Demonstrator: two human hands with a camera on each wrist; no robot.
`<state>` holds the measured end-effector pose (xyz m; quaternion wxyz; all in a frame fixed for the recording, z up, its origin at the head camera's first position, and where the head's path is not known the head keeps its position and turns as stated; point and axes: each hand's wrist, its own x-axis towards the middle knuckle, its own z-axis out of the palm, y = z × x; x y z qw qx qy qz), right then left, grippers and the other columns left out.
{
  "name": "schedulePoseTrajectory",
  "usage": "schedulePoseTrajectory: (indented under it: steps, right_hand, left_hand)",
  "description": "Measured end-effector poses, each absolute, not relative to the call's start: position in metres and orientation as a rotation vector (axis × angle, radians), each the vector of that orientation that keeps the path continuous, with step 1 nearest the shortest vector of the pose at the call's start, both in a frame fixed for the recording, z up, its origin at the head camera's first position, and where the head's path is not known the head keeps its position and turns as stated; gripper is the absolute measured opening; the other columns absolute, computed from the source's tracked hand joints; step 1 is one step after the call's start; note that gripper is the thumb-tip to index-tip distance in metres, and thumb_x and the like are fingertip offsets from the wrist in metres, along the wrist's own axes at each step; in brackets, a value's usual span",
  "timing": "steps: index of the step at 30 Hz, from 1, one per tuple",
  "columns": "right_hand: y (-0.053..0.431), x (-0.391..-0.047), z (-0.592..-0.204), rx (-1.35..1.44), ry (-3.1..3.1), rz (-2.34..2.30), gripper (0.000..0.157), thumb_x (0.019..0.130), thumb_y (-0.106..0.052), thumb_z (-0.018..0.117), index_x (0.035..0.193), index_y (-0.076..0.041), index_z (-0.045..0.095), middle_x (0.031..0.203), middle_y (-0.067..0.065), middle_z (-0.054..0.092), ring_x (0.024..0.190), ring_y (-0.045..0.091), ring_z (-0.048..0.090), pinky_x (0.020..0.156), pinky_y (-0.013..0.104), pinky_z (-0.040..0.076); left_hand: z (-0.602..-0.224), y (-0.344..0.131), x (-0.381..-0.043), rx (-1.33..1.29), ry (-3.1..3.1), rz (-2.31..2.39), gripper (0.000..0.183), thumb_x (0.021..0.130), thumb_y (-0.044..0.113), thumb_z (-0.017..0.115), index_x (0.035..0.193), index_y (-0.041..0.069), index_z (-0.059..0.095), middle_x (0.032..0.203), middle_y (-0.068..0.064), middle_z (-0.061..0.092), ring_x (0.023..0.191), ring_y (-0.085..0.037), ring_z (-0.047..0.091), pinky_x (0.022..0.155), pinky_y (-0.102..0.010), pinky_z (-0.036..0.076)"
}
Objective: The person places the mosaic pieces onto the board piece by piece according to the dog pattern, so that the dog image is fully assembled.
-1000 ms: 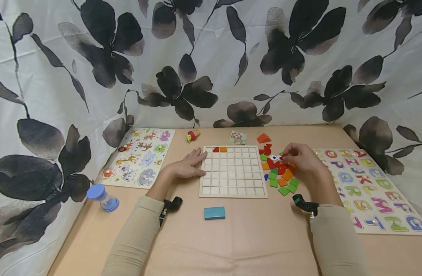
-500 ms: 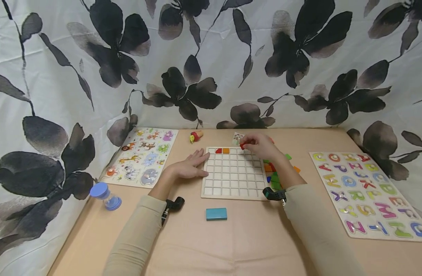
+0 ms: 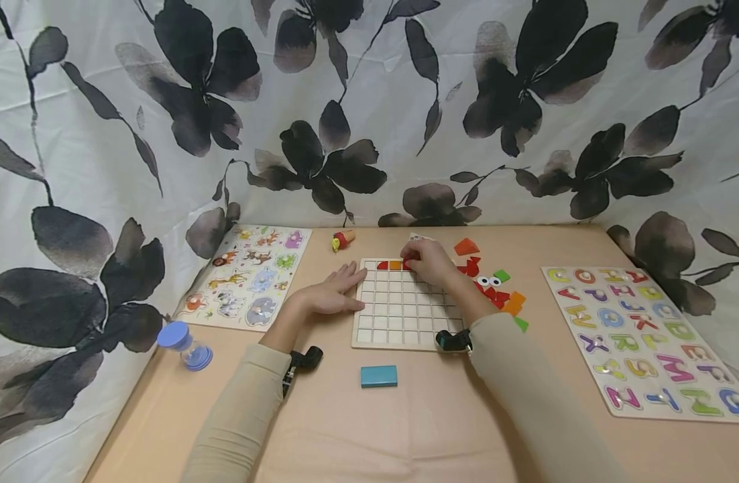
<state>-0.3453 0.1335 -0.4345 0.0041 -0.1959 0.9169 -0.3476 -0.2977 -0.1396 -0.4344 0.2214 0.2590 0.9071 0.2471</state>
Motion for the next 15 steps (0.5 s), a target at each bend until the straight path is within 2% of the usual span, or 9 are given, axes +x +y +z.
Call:
schedulePoseTrajectory:
  steps: [7, 15]
  right_hand:
    - [0.1334, -0.3428, -0.4389, -0.564, 2.895, -1.066, 0.017, 0.091, -0.008, 0.065, 0.105, -0.008, 0.074, 0.102, 0.005, 0.070, 0.097, 0.021, 0.060, 0.089, 0.037, 0.051]
    - [0.1351, -0.3385, -0.4419, -0.706, 2.942, -0.936, 0.022, 0.090, -0.005, 0.064, 0.109, -0.005, 0.073, 0.109, 0.009, 0.070, 0.106, 0.025, 0.060, 0.092, 0.041, 0.048]
  left_hand:
    - [-0.4347, -0.1398, -0.2971, 0.715, 2.505, 0.689, 0.081, 0.091, 0.044, 0.057, 0.155, 0.019, 0.013, 0.161, -0.010, -0.008, 0.147, -0.025, -0.012, 0.118, -0.043, -0.005]
    - [-0.4369, -0.1409, -0.2974, 0.723, 2.508, 0.692, 0.081, 0.091, 0.044, 0.057, 0.155, 0.019, 0.013, 0.161, -0.009, -0.009, 0.147, -0.025, -0.012, 0.118, -0.042, -0.005]
